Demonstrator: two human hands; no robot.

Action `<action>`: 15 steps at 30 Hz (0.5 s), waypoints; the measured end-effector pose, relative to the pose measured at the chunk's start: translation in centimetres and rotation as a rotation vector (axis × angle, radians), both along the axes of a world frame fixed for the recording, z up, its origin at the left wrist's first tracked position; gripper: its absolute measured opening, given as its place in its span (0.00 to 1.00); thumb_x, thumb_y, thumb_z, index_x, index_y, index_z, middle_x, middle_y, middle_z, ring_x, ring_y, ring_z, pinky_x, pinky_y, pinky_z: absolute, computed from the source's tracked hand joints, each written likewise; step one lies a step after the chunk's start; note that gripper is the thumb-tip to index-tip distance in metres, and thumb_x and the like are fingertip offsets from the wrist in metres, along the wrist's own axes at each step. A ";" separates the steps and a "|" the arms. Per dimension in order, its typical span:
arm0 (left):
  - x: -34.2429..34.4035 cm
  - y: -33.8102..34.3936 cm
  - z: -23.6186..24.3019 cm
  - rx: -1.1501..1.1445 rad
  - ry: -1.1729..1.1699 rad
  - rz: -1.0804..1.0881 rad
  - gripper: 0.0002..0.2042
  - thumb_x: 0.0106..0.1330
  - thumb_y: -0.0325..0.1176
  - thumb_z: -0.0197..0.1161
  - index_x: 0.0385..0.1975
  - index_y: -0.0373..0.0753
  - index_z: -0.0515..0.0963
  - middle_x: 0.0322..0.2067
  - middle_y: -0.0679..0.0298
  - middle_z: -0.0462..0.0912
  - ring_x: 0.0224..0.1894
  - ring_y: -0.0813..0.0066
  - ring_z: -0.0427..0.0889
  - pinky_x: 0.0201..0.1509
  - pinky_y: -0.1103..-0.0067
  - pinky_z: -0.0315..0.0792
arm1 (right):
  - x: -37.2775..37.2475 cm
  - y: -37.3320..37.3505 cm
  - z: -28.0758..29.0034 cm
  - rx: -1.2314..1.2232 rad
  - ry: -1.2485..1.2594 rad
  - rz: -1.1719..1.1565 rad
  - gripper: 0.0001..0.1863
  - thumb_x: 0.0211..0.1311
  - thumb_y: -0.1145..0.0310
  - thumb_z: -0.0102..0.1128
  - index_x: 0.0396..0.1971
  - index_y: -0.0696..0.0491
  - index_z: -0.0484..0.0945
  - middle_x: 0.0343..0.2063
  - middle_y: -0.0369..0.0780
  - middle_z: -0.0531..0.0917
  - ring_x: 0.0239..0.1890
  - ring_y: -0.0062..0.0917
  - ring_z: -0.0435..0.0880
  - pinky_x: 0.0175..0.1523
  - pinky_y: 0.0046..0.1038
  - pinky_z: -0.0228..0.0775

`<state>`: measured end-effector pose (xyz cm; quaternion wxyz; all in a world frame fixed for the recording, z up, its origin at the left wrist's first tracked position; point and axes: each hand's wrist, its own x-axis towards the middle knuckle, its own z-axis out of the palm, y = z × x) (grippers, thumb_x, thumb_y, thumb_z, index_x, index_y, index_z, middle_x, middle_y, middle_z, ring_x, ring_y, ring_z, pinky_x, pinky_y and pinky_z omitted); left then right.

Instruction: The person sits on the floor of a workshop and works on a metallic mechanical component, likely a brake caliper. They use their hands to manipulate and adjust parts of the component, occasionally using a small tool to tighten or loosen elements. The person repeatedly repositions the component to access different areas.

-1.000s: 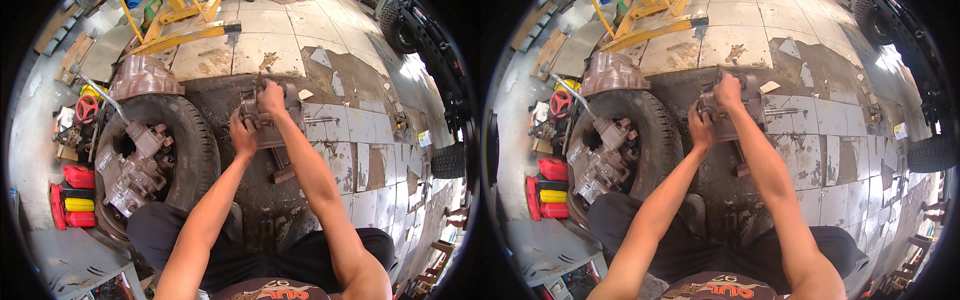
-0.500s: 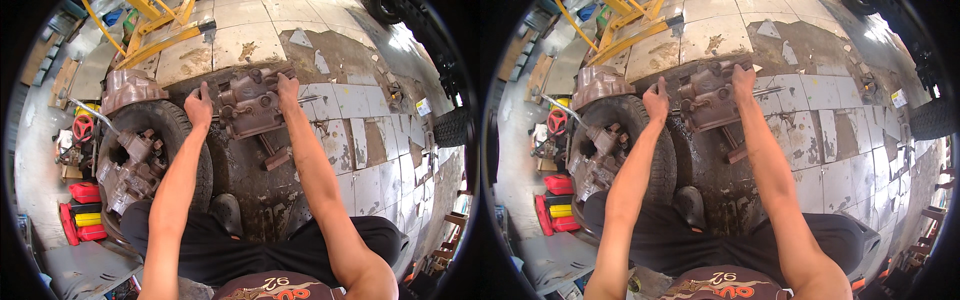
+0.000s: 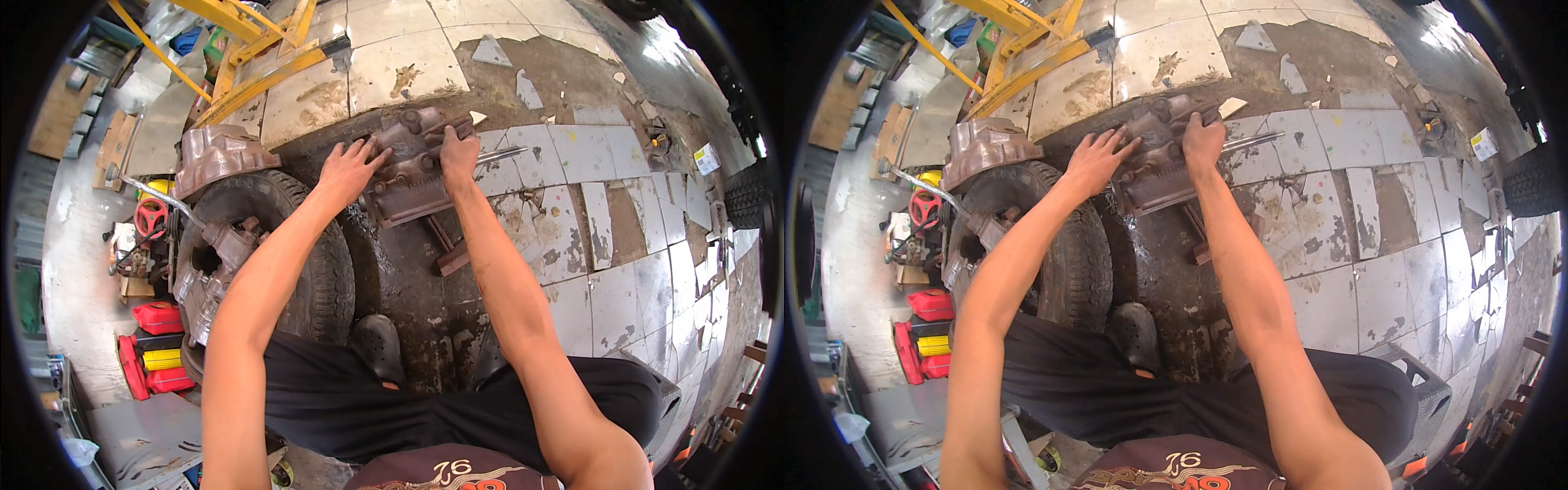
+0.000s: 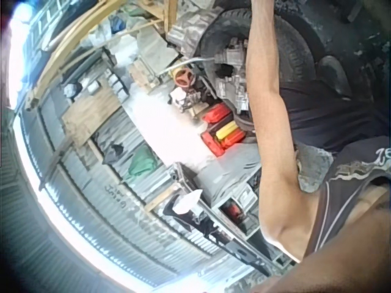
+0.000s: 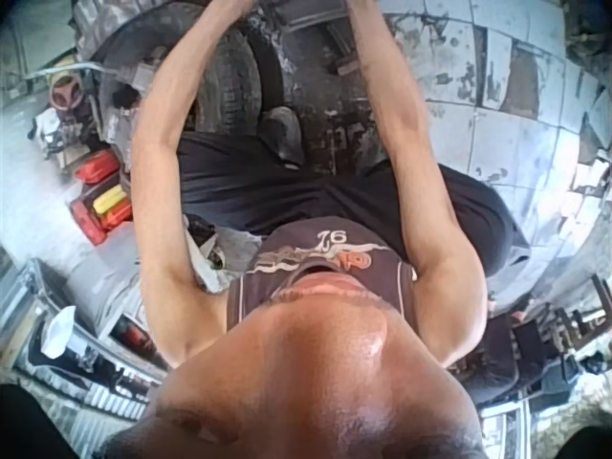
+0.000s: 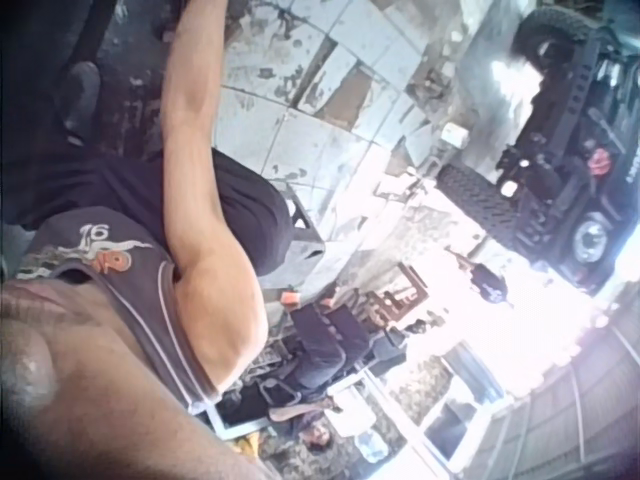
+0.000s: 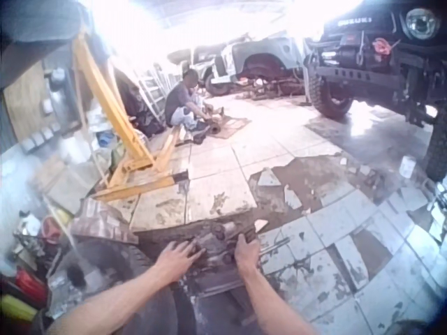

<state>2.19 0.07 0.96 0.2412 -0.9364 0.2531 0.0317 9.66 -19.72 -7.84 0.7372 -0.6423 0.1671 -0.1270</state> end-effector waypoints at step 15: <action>3.6 2.2 2.3 -0.302 -0.247 0.189 0.18 0.63 0.36 0.60 0.54 0.43 0.76 0.58 0.55 0.73 0.60 0.61 0.72 0.61 0.61 0.67 | -0.8 0.1 -0.2 0.028 0.020 0.109 0.15 0.62 0.66 0.58 0.42 0.63 0.78 0.35 0.51 0.85 0.41 0.43 0.85 0.48 0.37 0.71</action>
